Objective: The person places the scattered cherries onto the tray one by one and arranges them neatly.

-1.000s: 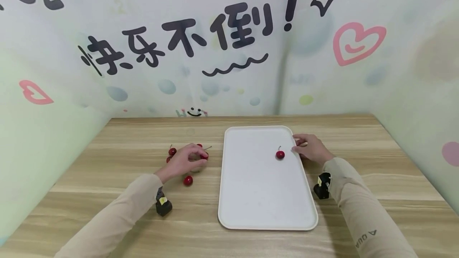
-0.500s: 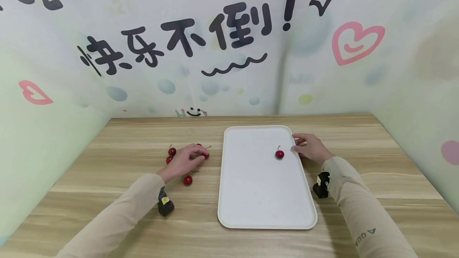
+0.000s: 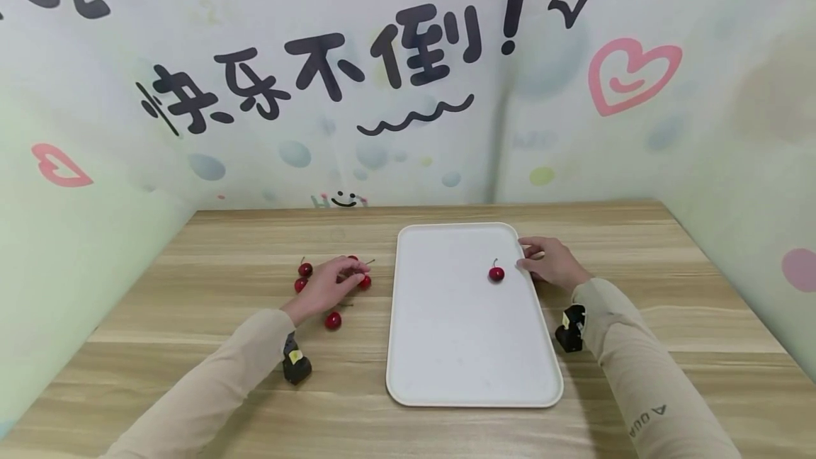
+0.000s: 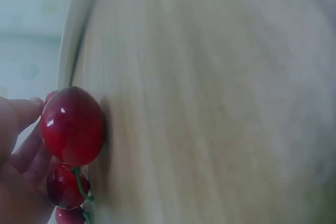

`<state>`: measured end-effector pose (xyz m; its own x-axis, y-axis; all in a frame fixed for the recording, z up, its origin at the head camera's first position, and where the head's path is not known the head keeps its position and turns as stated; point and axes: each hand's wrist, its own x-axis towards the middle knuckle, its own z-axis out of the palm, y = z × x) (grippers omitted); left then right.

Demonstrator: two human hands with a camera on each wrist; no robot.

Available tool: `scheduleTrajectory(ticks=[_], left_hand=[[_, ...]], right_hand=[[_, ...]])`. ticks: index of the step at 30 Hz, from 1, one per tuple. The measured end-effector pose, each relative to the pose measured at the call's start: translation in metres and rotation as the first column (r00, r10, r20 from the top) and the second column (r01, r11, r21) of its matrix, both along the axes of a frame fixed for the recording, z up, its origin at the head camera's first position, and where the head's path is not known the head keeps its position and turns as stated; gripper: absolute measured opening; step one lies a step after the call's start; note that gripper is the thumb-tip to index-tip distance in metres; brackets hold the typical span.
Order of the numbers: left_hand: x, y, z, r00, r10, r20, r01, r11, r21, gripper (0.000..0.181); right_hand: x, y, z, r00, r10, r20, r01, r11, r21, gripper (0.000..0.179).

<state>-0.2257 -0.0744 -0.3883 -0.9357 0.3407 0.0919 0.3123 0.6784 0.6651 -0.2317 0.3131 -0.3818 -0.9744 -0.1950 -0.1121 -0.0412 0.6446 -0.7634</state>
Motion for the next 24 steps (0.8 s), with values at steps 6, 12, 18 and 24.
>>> scheduleTrajectory(ticks=[6,12,18,24], left_hand=[[-0.0008,-0.0006,0.0000,0.999,0.007,0.034,-0.008,1.000,0.025,0.018],[-0.0002,0.0001,0.0007,0.999,0.011,0.053,-0.012,1.000,0.028,0.020],[-0.0011,0.0009,-0.0003,0.997,0.013,0.072,-0.016,0.999,0.046,0.023],[-0.0013,0.0028,0.0000,0.997,0.011,0.078,-0.017,0.997,0.078,0.024]], right_hand=[[-0.0009,0.0005,-0.0010,1.000,0.000,0.002,0.000,1.000,0.000,0.055],[-0.0010,0.0011,-0.0016,1.000,0.001,-0.001,-0.001,1.000,-0.014,0.053],[-0.0007,0.0007,-0.0011,1.000,-0.003,0.004,0.004,1.000,-0.024,0.053],[-0.0010,0.0009,-0.0015,1.000,-0.007,0.013,0.008,0.999,-0.033,0.053]])
